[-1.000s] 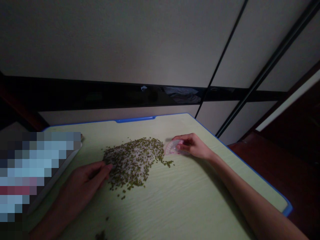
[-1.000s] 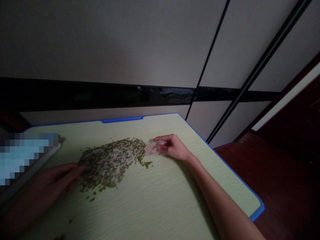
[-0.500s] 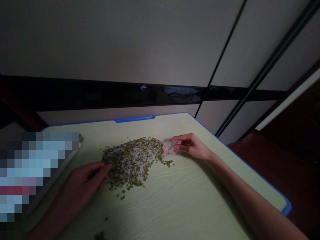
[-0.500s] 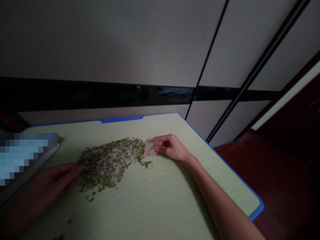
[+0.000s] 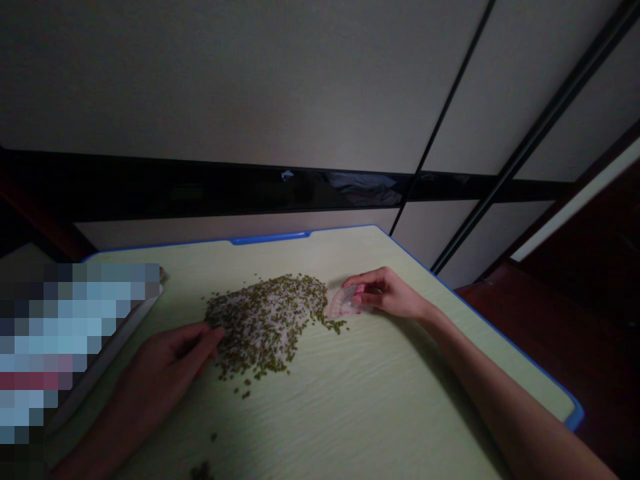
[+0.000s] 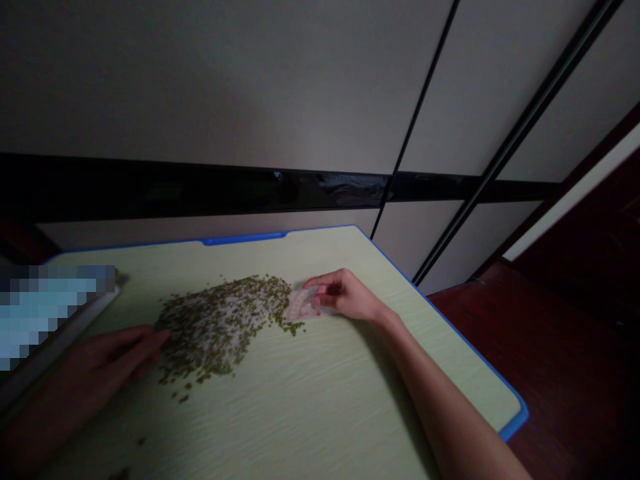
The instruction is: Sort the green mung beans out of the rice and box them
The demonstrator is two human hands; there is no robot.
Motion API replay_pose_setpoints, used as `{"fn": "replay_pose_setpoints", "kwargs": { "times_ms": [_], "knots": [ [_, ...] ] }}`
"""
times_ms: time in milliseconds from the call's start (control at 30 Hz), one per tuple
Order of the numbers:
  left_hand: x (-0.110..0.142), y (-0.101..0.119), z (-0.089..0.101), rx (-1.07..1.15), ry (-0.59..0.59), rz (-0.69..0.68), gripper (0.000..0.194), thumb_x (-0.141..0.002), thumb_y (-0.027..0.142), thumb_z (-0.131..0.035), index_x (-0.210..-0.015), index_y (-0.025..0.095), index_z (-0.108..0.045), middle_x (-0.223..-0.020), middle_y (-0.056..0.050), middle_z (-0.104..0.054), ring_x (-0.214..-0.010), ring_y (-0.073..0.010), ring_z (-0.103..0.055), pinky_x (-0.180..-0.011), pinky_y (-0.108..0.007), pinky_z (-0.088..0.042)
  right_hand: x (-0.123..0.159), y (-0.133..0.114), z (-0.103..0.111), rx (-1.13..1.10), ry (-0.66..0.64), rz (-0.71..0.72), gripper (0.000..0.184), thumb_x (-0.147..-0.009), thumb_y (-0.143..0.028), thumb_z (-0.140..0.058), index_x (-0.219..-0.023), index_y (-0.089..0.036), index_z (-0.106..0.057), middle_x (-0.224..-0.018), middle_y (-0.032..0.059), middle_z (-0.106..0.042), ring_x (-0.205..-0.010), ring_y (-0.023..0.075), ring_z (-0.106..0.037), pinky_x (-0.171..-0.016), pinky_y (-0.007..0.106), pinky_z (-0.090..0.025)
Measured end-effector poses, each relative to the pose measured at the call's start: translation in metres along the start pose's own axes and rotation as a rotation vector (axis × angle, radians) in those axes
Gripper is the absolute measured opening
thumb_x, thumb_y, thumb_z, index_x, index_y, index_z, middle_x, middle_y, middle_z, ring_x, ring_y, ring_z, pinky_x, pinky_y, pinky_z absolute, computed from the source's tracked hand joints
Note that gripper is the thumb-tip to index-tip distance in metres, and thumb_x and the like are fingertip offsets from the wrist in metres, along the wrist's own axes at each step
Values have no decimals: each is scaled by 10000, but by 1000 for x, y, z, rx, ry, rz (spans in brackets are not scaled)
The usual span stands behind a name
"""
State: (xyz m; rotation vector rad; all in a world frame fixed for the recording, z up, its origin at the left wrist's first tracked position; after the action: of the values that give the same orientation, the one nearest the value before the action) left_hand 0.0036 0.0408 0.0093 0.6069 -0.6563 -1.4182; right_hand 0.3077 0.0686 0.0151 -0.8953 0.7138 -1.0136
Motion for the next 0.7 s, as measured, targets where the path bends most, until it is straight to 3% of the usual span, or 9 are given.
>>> {"fn": "replay_pose_setpoints", "kwargs": {
  "times_ms": [167, 700],
  "knots": [
    [0, 2, -1, -30, -34, 0, 402, -608, 597, -368, -474, 221, -418, -434, 63, -378, -453, -127, -402, -479, -245, -300, 0, -1, -2, -4, -27, -14, 270, -688, -202, -623, -932, -97, -672, -554, -40, -500, -471, 57, -376, -443, 186, -296],
    [-2, -3, -2, -59, -46, -14, 403, -631, 587, -359, -494, 216, -435, -442, 60, -386, -454, -128, -406, -475, -245, -294, -1, -3, -1, 24, 33, 5, 277, -696, -194, -594, -942, -93, -673, -679, 7, -607, -568, 90, -469, -546, 213, -388]
  ]
}}
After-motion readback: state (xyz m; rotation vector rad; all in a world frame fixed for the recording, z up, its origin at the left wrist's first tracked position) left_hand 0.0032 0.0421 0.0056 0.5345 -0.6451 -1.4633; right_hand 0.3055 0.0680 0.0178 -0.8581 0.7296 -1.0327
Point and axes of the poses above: each hand's wrist, its own x-axis away from the middle knuckle, its own z-axis out of the back of the hand, y = z × x, the point moved 4 cm from there along -x, towards the middle knuckle
